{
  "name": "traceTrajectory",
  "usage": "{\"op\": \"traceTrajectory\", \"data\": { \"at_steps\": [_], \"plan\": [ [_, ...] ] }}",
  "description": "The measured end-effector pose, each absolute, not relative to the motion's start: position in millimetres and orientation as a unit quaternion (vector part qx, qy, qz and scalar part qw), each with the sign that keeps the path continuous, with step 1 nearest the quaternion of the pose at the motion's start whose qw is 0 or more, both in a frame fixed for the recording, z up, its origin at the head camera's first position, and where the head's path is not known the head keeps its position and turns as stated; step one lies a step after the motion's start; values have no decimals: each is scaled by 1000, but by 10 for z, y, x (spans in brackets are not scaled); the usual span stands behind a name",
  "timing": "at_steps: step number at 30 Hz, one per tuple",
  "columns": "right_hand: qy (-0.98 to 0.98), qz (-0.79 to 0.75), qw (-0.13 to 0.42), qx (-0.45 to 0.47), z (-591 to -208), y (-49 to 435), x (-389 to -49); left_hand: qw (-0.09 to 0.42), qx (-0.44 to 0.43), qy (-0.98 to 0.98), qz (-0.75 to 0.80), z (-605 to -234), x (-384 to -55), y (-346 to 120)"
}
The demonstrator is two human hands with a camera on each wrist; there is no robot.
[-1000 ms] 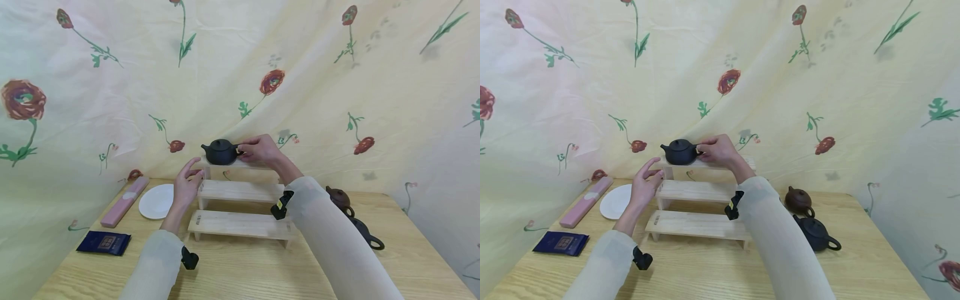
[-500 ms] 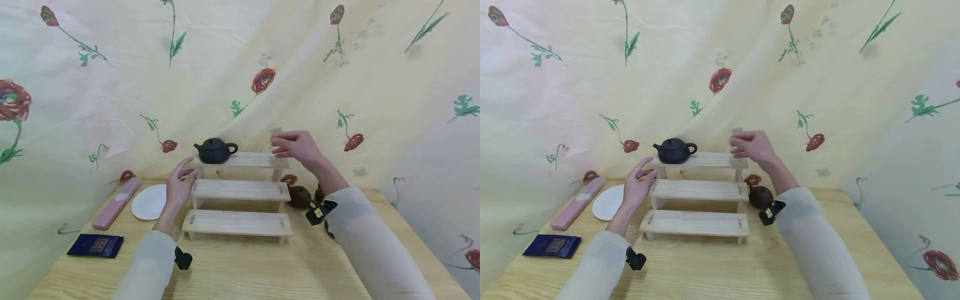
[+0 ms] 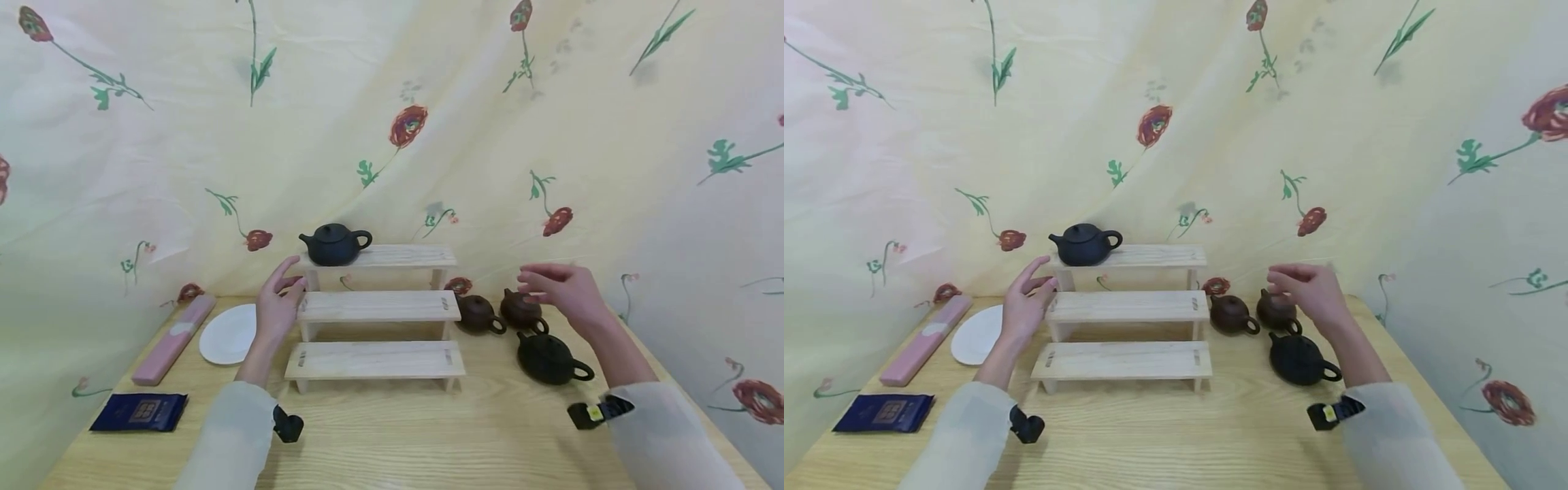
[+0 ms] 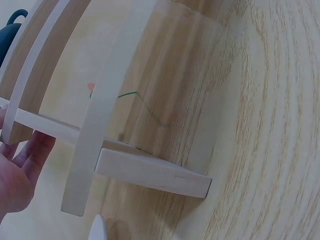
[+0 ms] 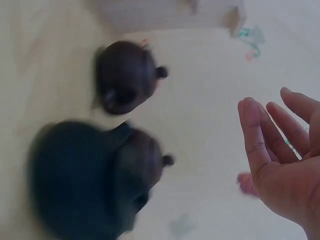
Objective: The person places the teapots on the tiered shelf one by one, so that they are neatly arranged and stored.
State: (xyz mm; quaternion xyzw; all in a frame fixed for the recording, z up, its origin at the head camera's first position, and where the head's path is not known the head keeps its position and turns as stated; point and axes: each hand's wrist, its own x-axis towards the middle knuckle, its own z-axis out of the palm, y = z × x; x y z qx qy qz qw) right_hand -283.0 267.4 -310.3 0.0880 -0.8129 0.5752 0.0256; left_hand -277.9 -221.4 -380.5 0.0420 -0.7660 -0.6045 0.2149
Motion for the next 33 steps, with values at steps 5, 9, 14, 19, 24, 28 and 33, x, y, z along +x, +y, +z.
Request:
{"op": "traceTrajectory", "data": {
  "at_steps": [5,9,14,19,24,28,33],
  "plan": [
    [-814,576,41,64,-3359,2877,-2697,213,42,-767,-604,-3823,-2781,-2246],
    [-840,538,54,47,-3509,3004,-2581,216,44,-767,-602,-3817,-2774,-2252],
    [-866,495,63,19,-3688,3214,-2413,217,38,-761,-611,-3813,-2781,-2240],
    [-886,462,44,-1,-3811,3487,-2285,213,37,-759,-614,-3823,-2782,-2232],
    [-888,459,4,-5,-3899,3698,-2195,211,42,-761,-611,-3820,-2769,-2217],
    [-885,464,-13,-6,-3955,3764,-2148,209,46,-763,-610,-3816,-2769,-2209],
    [-882,470,-25,-14,-4002,3785,-2112,211,45,-765,-607,-3814,-2763,-2208]
  ]
}}
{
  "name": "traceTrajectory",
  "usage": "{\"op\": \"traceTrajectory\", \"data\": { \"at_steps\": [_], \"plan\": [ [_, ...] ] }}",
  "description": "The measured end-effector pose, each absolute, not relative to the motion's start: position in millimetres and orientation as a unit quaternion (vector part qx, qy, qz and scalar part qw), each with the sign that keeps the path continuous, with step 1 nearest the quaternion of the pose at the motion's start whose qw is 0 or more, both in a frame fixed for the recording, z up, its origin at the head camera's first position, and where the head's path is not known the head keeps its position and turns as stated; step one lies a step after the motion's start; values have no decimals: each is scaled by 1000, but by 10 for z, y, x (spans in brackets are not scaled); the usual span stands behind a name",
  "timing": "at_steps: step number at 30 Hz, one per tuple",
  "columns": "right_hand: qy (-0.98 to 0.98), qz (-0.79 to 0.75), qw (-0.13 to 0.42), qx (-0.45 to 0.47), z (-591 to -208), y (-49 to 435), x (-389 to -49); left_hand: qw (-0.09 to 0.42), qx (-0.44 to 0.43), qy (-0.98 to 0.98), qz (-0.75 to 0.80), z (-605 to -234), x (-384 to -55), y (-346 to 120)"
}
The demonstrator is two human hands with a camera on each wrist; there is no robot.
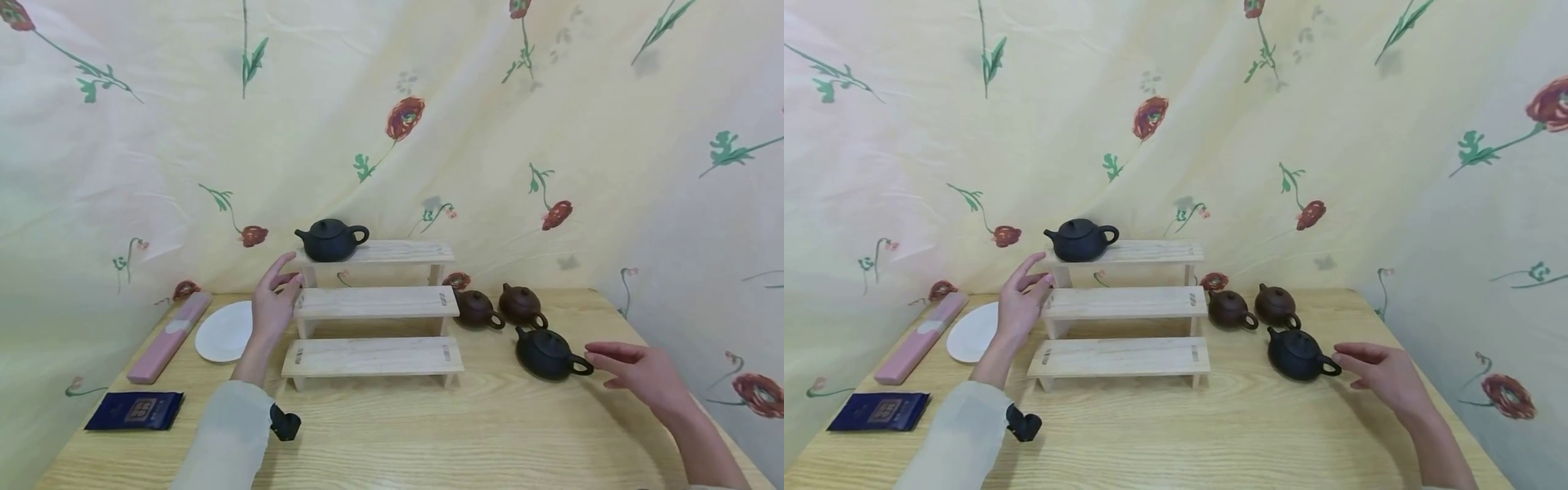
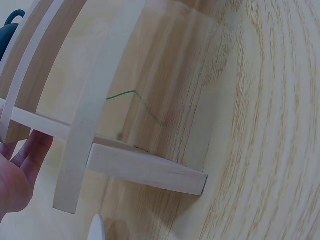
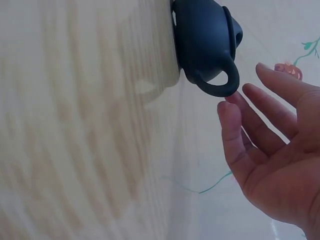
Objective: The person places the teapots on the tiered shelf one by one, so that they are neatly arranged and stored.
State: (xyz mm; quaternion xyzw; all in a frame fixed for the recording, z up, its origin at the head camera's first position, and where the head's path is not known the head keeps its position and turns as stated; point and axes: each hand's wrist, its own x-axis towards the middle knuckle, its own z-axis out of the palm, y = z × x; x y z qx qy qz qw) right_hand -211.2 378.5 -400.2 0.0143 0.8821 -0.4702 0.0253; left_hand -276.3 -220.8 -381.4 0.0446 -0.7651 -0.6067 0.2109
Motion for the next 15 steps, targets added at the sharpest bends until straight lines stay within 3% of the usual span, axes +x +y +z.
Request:
{"op": "traceTrajectory", "data": {
  "at_steps": [15],
  "plan": [
    [881,-469,61,4,-4068,3765,-2147,226,40,-763,-604,-3832,-2780,-2206]
  ]
}}
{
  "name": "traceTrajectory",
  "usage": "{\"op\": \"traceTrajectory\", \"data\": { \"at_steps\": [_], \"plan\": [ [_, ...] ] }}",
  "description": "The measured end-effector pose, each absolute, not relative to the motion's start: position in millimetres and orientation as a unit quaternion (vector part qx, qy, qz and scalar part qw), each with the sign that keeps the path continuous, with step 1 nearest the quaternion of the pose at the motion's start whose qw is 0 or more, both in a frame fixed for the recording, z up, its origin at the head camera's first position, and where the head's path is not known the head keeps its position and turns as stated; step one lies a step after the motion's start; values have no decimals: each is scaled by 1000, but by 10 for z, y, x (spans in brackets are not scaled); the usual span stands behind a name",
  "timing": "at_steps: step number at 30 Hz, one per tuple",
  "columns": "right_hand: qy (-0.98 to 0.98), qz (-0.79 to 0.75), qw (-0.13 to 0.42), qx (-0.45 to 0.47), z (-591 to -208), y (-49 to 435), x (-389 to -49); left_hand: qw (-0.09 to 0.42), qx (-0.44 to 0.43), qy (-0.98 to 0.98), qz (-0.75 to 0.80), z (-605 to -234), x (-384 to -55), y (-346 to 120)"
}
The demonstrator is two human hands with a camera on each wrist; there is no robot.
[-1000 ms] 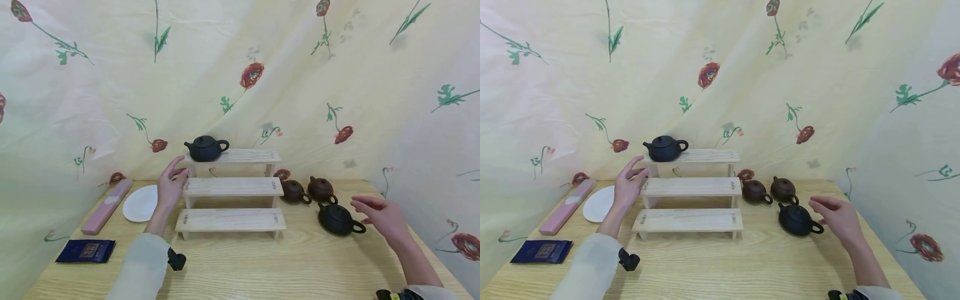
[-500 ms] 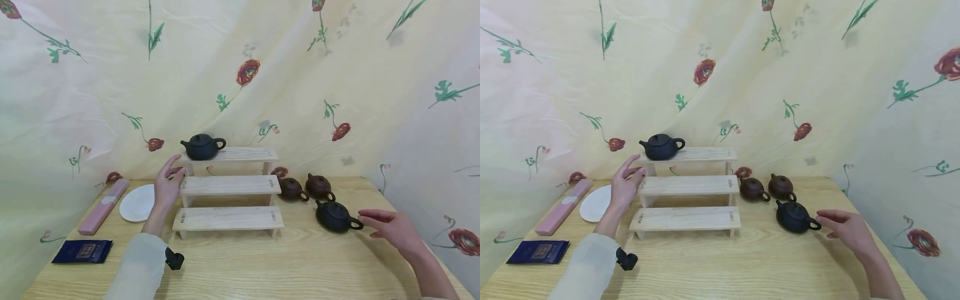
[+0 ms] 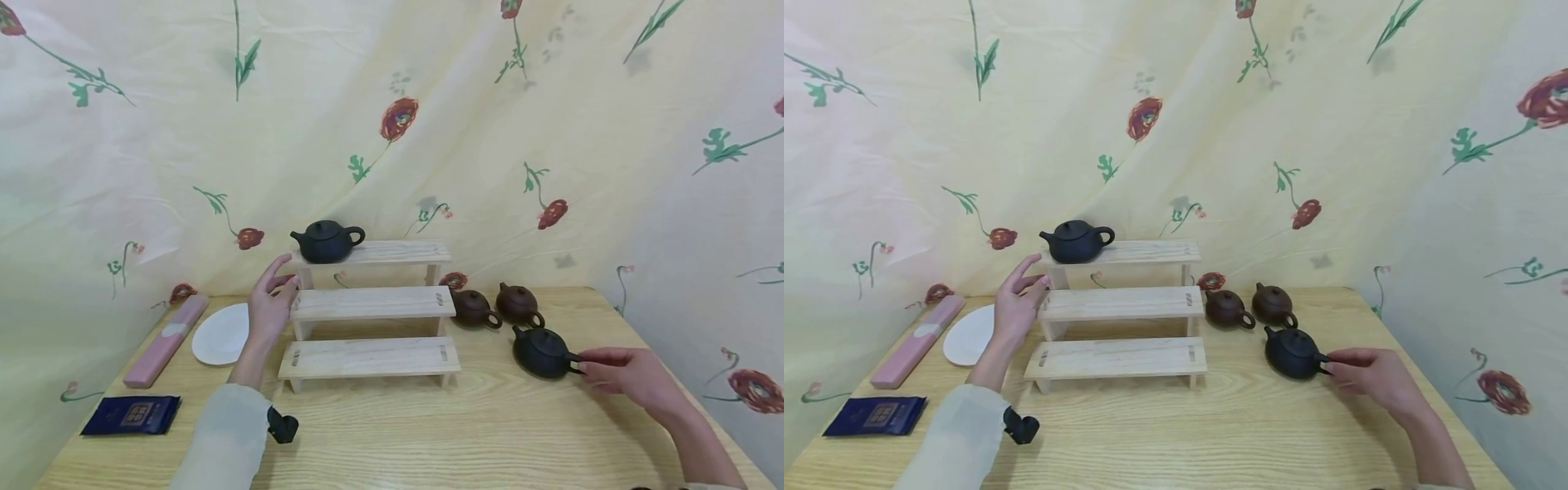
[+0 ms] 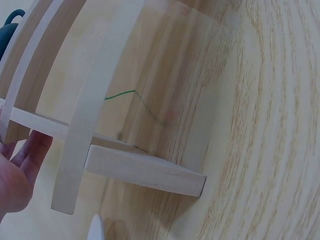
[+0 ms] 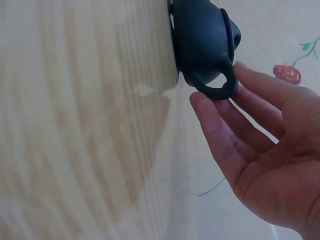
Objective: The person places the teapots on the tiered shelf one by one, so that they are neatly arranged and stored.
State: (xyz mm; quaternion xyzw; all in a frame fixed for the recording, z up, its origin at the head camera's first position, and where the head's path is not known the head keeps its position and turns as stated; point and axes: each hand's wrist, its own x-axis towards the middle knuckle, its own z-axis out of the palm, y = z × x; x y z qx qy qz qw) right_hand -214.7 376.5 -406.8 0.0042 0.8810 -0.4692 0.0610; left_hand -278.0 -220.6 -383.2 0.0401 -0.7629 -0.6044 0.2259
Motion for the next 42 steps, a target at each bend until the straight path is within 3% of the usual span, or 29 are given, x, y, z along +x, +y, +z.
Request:
{"op": "traceTrajectory", "data": {
  "at_steps": [28,42],
  "plan": [
    [862,-499,87,7,-4112,3746,-2163,228,32,-765,-601,-3854,-2788,-2199],
    [861,-504,60,-10,-4057,3698,-2189,228,31,-765,-601,-3848,-2780,-2213]
  ]
}}
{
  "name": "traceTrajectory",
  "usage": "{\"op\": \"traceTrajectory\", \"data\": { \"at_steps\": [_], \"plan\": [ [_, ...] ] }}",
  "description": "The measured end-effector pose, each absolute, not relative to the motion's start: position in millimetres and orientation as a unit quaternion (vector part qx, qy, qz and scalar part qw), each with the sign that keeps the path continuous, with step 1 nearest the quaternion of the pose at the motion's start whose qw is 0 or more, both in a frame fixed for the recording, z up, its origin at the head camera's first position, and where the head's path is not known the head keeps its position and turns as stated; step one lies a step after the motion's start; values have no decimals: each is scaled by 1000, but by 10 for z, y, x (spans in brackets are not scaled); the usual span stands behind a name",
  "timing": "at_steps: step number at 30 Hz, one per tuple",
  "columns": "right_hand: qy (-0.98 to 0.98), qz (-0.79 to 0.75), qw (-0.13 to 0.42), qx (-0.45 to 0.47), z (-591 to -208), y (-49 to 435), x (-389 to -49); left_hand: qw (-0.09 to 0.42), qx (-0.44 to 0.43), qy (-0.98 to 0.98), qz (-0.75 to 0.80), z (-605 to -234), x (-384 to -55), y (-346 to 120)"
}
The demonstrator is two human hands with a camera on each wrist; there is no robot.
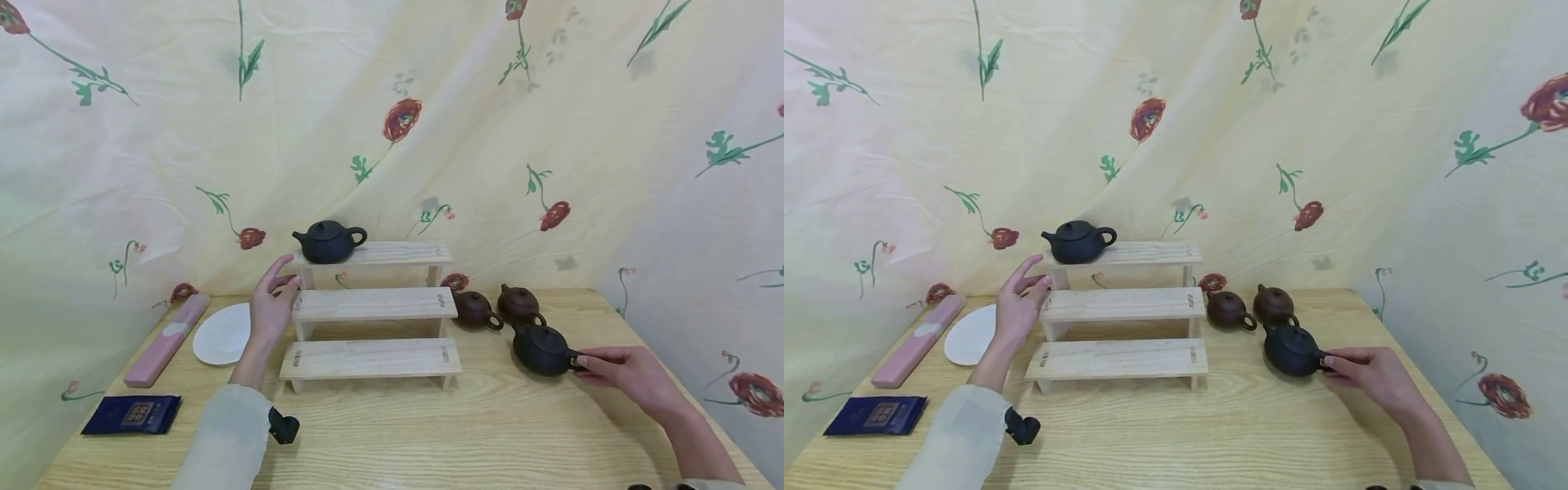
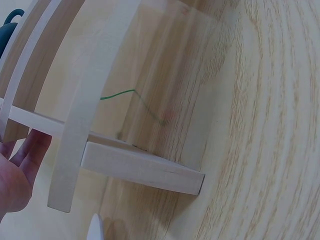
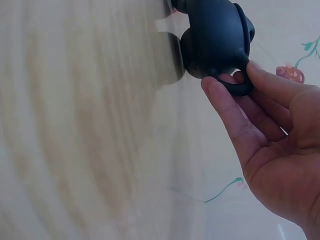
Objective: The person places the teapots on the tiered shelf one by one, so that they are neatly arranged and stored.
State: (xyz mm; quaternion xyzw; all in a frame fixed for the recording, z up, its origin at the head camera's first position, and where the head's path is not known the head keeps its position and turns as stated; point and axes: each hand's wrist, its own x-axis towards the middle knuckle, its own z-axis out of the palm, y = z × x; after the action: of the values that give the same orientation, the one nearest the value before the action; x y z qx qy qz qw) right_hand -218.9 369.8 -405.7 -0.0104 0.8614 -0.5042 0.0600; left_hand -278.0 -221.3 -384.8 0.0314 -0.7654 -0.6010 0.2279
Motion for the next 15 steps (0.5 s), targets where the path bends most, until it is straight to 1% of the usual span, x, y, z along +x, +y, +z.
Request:
{"op": "traceTrajectory", "data": {
  "at_steps": [15],
  "plan": [
    [866,-496,55,-43,-3808,3615,-2277,230,36,-766,-600,-3854,-2795,-2206]
  ]
}}
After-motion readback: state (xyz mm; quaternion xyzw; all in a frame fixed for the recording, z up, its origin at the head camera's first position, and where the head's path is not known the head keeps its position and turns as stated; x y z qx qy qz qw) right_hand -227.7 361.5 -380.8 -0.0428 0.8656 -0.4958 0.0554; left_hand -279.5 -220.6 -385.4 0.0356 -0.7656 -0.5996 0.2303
